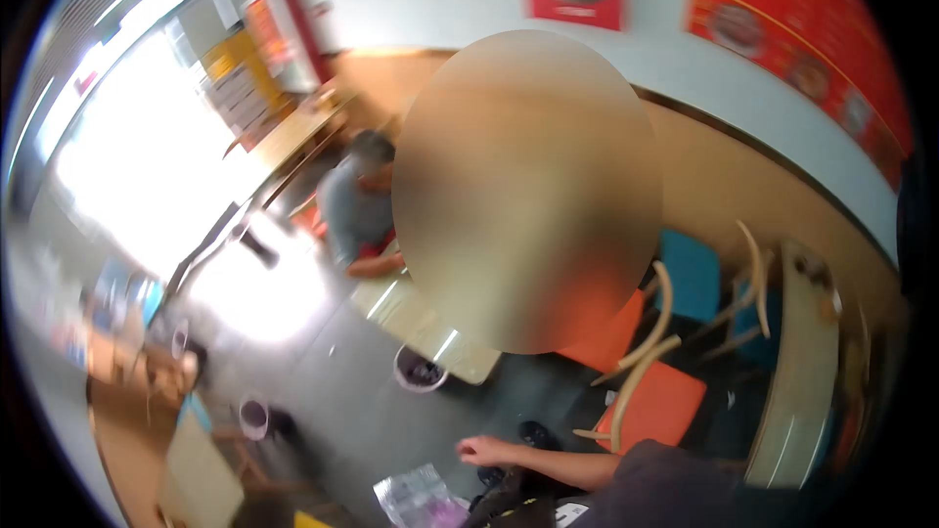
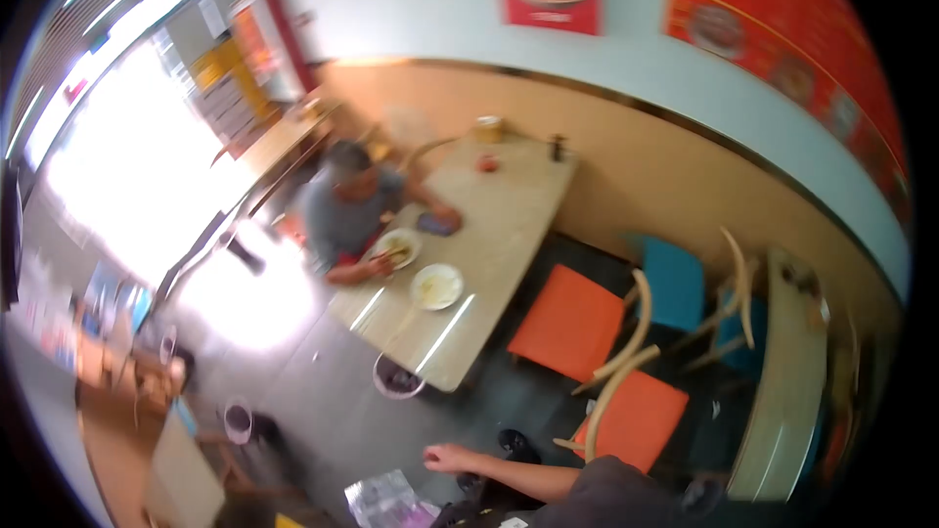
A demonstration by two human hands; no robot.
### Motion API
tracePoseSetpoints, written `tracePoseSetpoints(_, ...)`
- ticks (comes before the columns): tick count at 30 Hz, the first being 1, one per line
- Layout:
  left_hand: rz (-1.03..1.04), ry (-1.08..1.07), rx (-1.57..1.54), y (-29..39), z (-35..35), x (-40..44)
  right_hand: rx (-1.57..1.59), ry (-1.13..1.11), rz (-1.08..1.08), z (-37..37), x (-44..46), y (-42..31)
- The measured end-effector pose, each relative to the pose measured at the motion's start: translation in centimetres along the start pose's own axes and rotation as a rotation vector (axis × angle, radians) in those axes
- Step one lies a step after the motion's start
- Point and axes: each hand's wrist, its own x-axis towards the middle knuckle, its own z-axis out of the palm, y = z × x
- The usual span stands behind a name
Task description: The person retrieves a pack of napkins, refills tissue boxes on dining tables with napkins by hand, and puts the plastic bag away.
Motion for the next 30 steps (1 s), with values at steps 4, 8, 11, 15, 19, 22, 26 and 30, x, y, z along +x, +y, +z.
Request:
tracePoseSetpoints(4,0.018,0.155,0.154,-1.3,1.4,-5.8,-0.202,-0.206,-0.599,1.1,5.4,-10.1)
tracePoseSetpoints(8,0.078,0.373,-0.022,4.7,1.0,-7.5,-0.329,-0.580,-0.931,8.3,4.7,-21.0)
tracePoseSetpoints(11,0.254,0.562,-0.079,6.6,0.0,-6.2,-0.695,-0.726,-1.091,14.0,4.2,-22.8)
tracePoseSetpoints(15,0.286,0.584,-0.071,4.8,-2.9,-1.6,-1.367,-0.925,-0.803,20.2,9.2,-19.1)
tracePoseSetpoints(19,0.299,0.378,-0.163,0.6,-7.4,1.4,-1.382,-0.817,-0.765,22.9,12.8,-21.0)
tracePoseSetpoints(22,0.100,0.377,-0.507,-6.1,-12.0,2.2,-1.349,-0.638,-0.641,24.7,16.4,-23.2)
tracePoseSetpoints(26,-0.680,0.817,-0.960,-22.8,-13.5,1.8,-1.246,-0.420,-0.572,28.0,19.8,-27.8)
tracePoseSetpoints(30,-0.989,0.983,-1.783,-35.0,-17.4,-0.6,-1.168,-0.371,-0.484,31.8,22.5,-32.2)
